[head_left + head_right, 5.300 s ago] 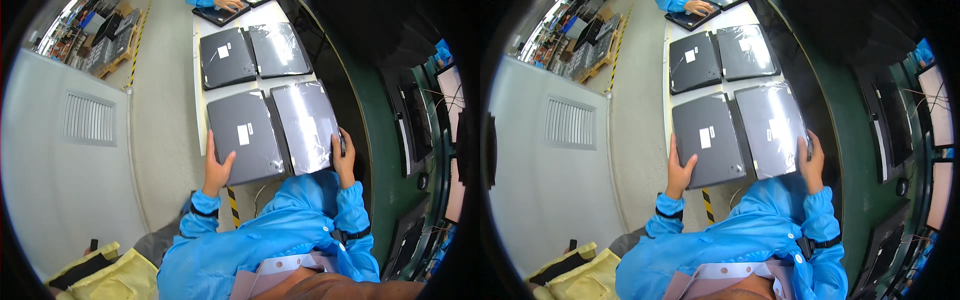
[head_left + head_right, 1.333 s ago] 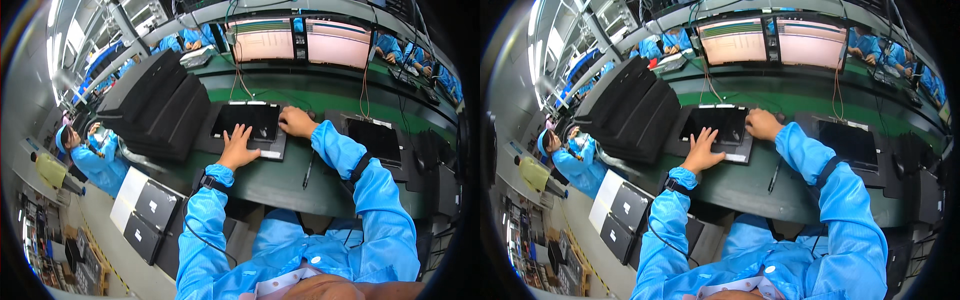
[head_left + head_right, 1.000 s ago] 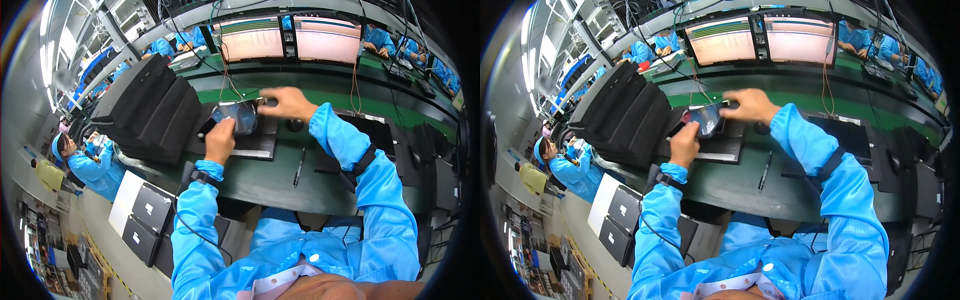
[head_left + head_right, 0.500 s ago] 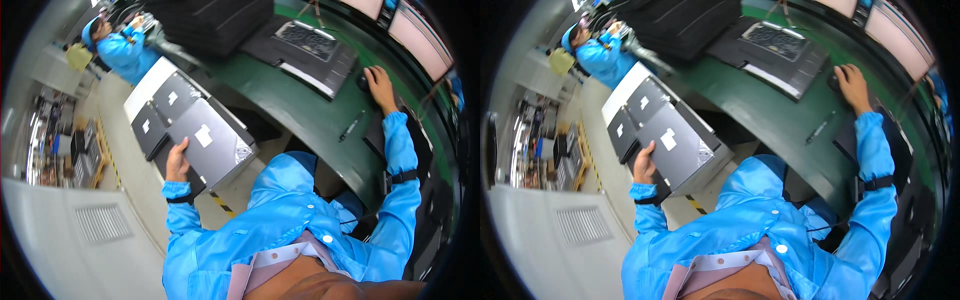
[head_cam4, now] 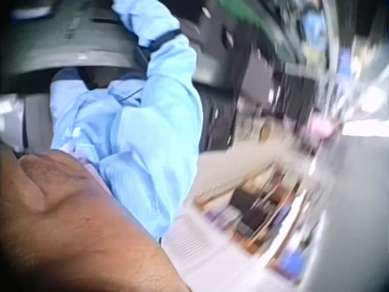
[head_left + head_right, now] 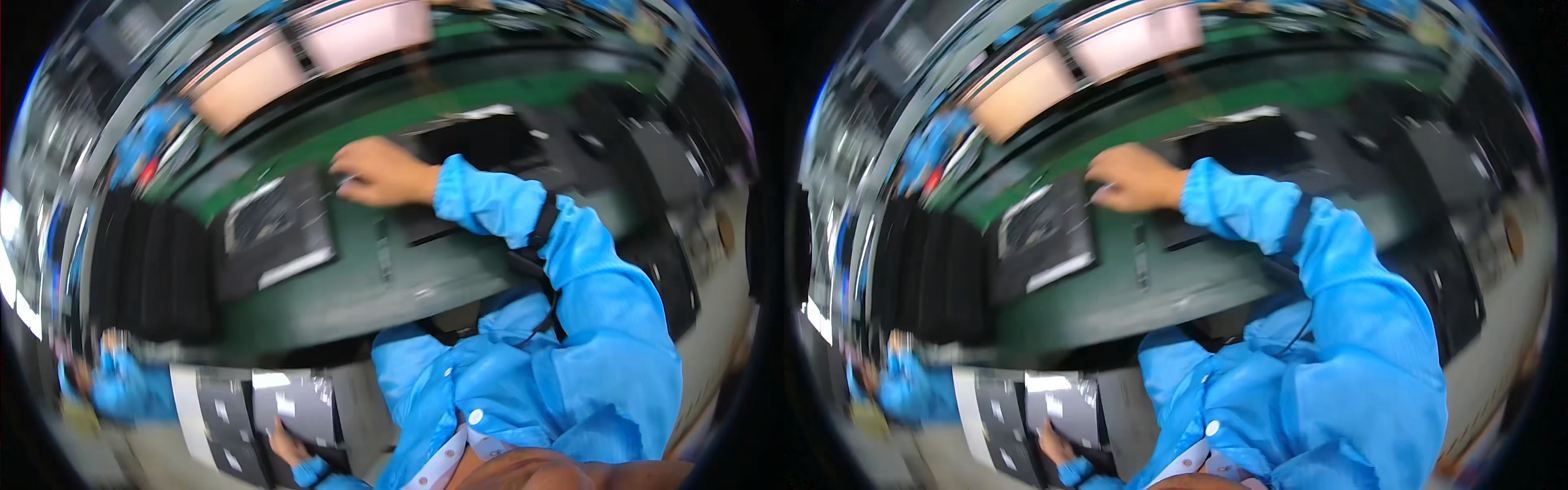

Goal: Testing and labeling electronic tablets at a production workstation.

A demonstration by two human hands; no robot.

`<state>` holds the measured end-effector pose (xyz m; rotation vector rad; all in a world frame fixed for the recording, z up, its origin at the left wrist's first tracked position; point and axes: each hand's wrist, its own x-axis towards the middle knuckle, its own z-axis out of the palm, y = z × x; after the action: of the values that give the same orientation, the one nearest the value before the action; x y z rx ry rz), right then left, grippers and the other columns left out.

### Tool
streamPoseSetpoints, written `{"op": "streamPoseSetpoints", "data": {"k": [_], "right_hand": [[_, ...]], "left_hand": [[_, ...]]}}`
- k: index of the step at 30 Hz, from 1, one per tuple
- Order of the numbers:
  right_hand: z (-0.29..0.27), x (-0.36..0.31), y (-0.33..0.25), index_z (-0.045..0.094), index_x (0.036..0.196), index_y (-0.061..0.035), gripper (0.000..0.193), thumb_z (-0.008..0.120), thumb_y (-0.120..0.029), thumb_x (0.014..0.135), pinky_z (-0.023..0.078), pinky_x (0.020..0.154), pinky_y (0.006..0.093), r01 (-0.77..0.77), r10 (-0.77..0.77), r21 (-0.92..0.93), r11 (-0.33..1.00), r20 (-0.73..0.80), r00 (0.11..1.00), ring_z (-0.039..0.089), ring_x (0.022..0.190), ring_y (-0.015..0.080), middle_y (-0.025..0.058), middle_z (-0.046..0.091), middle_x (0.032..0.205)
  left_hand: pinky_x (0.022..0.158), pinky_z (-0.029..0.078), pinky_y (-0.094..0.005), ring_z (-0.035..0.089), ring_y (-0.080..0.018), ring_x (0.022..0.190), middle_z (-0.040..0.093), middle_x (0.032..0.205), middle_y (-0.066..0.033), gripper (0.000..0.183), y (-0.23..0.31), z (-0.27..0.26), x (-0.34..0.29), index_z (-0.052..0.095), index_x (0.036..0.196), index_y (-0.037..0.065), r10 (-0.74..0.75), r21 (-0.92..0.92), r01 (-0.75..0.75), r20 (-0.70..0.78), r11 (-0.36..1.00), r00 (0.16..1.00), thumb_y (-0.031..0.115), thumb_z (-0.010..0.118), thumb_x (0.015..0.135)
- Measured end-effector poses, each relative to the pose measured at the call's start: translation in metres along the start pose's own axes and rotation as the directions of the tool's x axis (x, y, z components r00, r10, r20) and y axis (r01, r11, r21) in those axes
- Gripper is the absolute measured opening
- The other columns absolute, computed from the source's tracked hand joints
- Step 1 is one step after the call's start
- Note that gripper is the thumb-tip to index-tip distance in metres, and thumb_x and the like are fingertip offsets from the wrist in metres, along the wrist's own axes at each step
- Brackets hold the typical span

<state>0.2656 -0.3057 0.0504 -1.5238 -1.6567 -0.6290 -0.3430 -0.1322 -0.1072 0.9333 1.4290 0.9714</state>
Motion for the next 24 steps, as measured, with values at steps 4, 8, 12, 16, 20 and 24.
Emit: {"op": "streamPoseSetpoints", "data": {"k": [4, 8, 12, 16, 20, 24], "right_hand": [[-0.123, -0.058, -0.049, 0.068, 0.113, -0.0057, 0.039, 0.074, -0.032, 0.085, 0.05, 0.093, 0.044, -0.085, 0.132, -0.219, 0.972, 0.208, 0.969, 0.063, 0.107, 0.0333, 0.0124, 0.067, 0.112], [-0.282, -0.151, -0.026, 0.07, 0.098, -0.0049, 0.034, 0.073, -0.034, 0.08, 0.05, 0.086, 0.0504, -0.456, 0.619, -0.754, 0.473, -0.084, 0.781, 0.065, 0.098, 0.0375, 0.0158, 0.069, 0.098], [-0.403, -0.257, 0.035, 0.055, 0.136, -0.0071, 0.064, 0.07, -0.043, 0.085, 0.045, 0.098, 0.0538, -0.357, 0.62, -0.903, -0.238, -0.425, 0.66, 0.053, 0.129, 0.0334, 0.0142, 0.058, 0.135], [-0.421, -0.283, 0.059, 0.05, 0.143, -0.0087, 0.064, 0.067, -0.04, 0.091, 0.045, 0.104, 0.0548, -0.493, 0.86, -0.843, -0.216, -0.403, 0.312, 0.049, 0.134, 0.0338, 0.0139, 0.053, 0.145], [-0.415, -0.279, 0.056, 0.06, 0.135, -0.0113, 0.049, 0.066, -0.034, 0.092, 0.048, 0.1, 0.052, -0.528, 0.801, -0.837, -0.142, -0.41, 0.436, 0.057, 0.127, 0.0326, 0.0141, 0.061, 0.136], [-0.422, -0.237, 0.042, 0.071, 0.115, -0.0086, 0.026, 0.065, -0.022, 0.093, 0.046, 0.102, 0.0472, -0.383, 0.56, -0.923, -0.028, -0.332, 0.759, 0.068, 0.107, 0.0278, 0.0119, 0.072, 0.111]], "left_hand": [[0.085, 0.056, -0.0383, 0.066, -0.0249, 0.093, 0.067, 0.109, -0.0155, 0.03, -0.007, 0.011, 0.008, 0.064, 0.116, -0.006, 0.388, 0.34, -0.279, -0.313, 0.898, 0.867, 0.015, 0.067, 0.094], [0.085, 0.057, -0.038, 0.066, -0.028, 0.092, 0.067, 0.108, -0.0189, 0.03, 0.003, 0.019, 0.016, 0.067, 0.113, -0.006, 0.684, 0.647, -0.348, -0.386, 0.679, 0.618, 0.018, 0.067, 0.095], [0.084, 0.057, -0.0376, 0.067, -0.031, 0.092, 0.068, 0.107, -0.0224, 0.031, 0.032, 0.047, 0.022, 0.07, 0.111, -0.006, 0.804, 0.677, -0.502, -0.235, 0.539, 0.547, 0.02, 0.066, 0.096], [0.107, 0.045, -0.0451, 0.062, -0.0355, 0.118, 0.065, 0.128, -0.0243, 0.048, 0.064, 0.103, -0.016, 0.059, 0.132, -0.008, 0.583, 0.33, -0.63, 0.239, 0.703, 0.776, 0.022, 0.065, 0.094], [0.096, 0.052, -0.0333, 0.066, -0.0222, 0.103, 0.067, 0.11, -0.0148, 0.02, 0.069, 0.217, -0.136, 0.063, 0.115, -0.005, 0.552, -0.038, -0.62, 0.503, 0.783, 0.666, 0.011, 0.057, 0.103], [0.095, 0.051, -0.034, 0.067, -0.0223, 0.103, 0.069, 0.108, -0.0127, 0.019, 0.068, 0.278, -0.195, 0.064, 0.114, -0.004, 0.353, -0.105, -0.523, 0.845, 0.846, 0.401, 0.007, 0.06, 0.1]]}}
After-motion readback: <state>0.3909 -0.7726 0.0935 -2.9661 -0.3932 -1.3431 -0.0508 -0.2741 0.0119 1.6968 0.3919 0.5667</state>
